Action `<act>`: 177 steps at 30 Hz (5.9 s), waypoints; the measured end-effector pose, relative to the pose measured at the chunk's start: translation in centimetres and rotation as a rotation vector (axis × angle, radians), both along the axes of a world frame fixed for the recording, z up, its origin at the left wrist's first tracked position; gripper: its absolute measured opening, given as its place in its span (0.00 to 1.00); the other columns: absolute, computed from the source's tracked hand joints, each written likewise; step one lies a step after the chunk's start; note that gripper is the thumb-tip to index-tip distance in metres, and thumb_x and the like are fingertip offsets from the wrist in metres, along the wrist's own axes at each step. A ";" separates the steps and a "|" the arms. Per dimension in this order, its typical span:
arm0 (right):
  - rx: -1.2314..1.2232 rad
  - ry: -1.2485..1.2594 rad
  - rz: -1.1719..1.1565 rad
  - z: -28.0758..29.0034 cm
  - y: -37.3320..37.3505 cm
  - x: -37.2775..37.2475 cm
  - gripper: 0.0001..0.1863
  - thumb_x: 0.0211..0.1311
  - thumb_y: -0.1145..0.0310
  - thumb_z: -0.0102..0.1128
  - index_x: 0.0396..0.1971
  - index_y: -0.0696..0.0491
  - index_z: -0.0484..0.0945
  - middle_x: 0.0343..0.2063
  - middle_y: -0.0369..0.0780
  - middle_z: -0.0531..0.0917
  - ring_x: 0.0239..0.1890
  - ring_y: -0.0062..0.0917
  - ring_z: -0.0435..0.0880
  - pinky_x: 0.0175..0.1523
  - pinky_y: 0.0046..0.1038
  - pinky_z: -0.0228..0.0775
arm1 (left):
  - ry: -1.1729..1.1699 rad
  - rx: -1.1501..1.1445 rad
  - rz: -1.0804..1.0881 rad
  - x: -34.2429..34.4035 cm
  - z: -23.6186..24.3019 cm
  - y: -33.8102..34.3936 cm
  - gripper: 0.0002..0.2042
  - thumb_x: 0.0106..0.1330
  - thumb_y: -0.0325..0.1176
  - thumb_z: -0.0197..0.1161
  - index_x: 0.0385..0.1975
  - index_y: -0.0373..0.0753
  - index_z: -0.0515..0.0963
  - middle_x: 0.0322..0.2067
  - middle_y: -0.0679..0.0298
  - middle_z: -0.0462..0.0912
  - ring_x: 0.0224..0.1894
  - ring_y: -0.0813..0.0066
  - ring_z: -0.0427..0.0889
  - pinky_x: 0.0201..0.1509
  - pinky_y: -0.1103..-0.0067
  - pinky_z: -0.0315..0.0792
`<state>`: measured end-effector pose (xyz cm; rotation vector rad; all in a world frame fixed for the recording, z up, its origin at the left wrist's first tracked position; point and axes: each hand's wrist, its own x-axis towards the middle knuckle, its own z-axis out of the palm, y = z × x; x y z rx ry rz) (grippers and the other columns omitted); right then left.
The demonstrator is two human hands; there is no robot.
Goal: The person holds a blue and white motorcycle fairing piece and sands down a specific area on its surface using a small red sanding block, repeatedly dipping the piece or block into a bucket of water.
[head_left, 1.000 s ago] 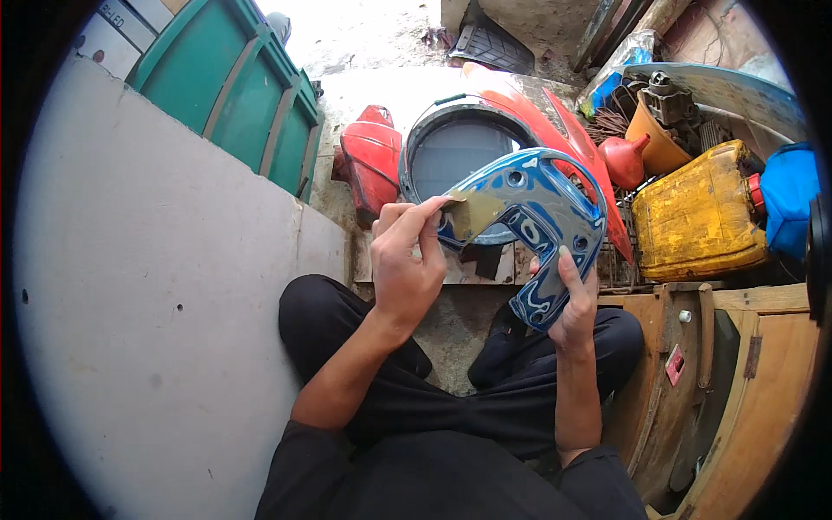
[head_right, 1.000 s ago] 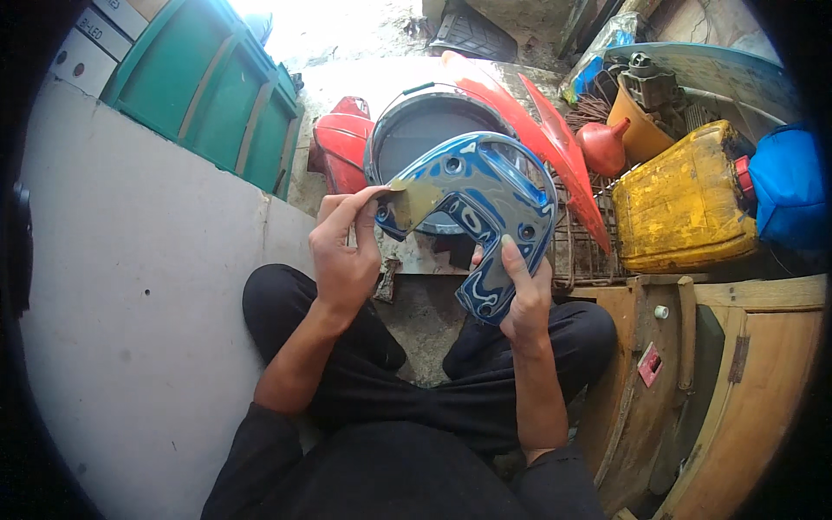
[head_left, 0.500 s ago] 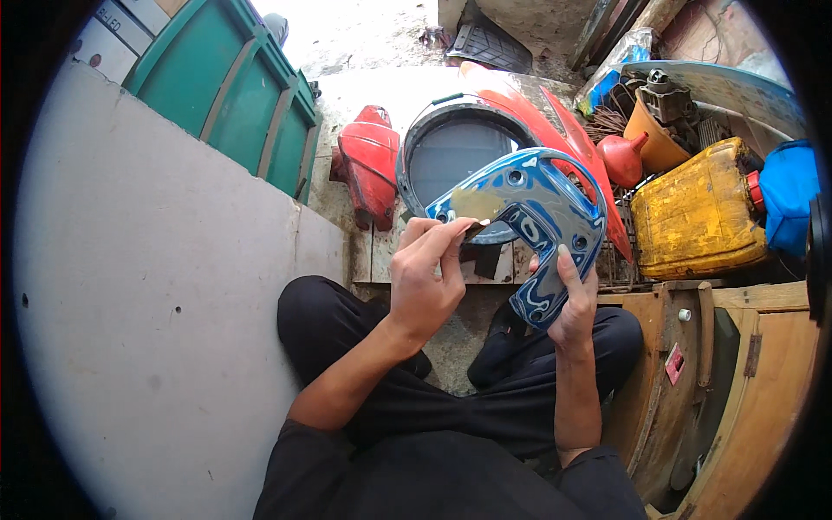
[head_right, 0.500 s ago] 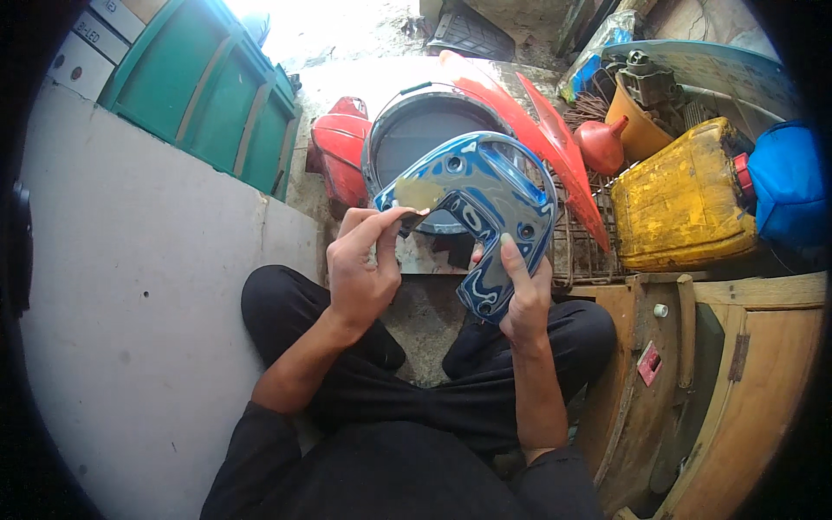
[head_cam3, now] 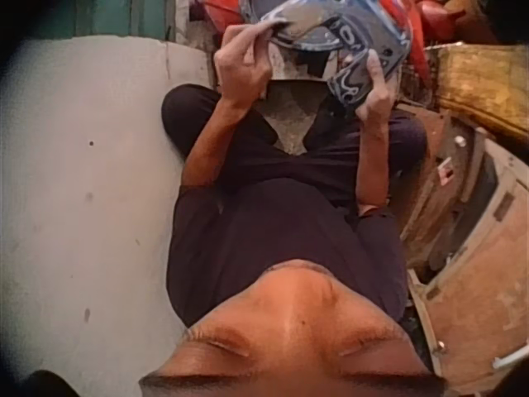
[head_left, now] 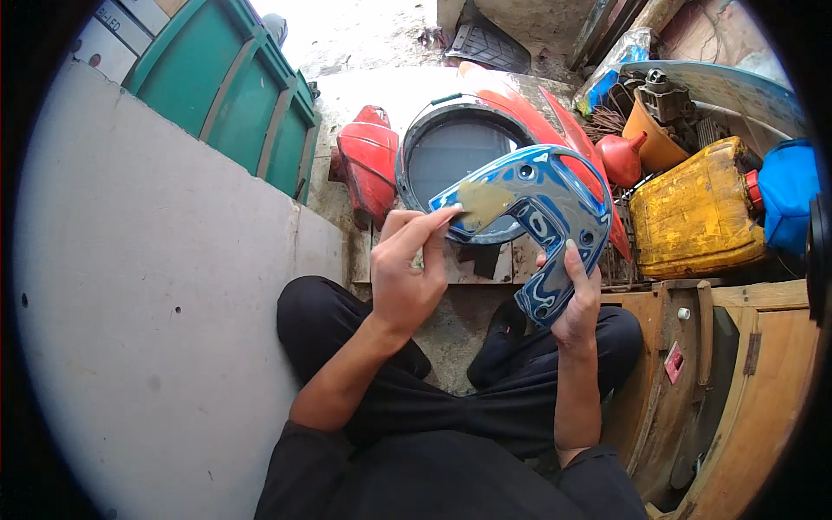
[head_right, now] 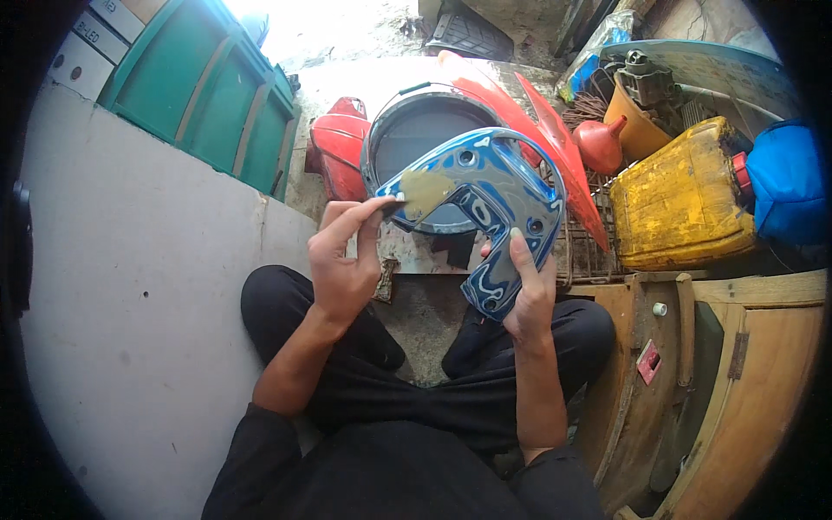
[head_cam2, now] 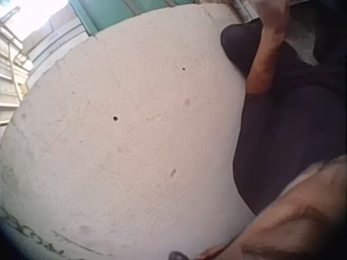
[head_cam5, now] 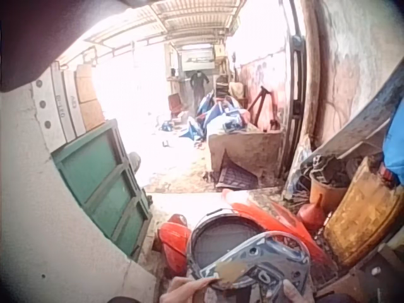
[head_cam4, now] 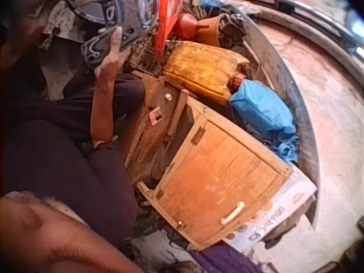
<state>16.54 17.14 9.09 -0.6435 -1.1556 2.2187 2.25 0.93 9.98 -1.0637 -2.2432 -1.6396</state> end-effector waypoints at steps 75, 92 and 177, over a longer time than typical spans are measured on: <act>0.003 -0.049 0.005 0.3 0.4 0.1 0.14 0.74 0.65 0.54 0.49 0.59 0.74 0.32 0.41 0.83 0.29 0.20 0.83 0.34 0.21 0.78 | -0.770 0.282 -0.128 -2.1 -0.7 -0.6 0.09 0.71 0.30 0.63 0.44 0.32 0.78 0.34 0.70 0.81 0.34 0.91 0.75 0.36 0.88 0.68; 0.029 -0.075 0.007 0.1 0.5 0.2 0.14 0.73 0.65 0.55 0.49 0.60 0.75 0.33 0.41 0.84 0.31 0.19 0.84 0.36 0.21 0.78 | 0.302 -0.229 0.058 -1.5 0.2 -0.7 0.13 0.60 0.22 0.65 0.46 0.40 0.84 0.42 0.65 0.84 0.44 0.67 0.80 0.50 0.73 0.64; 0.123 -0.072 0.085 0.0 -1.0 0.1 0.14 0.73 0.65 0.56 0.48 0.61 0.77 0.31 0.41 0.84 0.30 0.19 0.83 0.35 0.20 0.76 | 0.247 -0.006 0.011 1.8 -0.4 1.9 0.20 0.53 0.11 0.61 0.46 0.35 0.83 0.35 0.58 0.85 0.36 0.62 0.82 0.43 0.72 0.75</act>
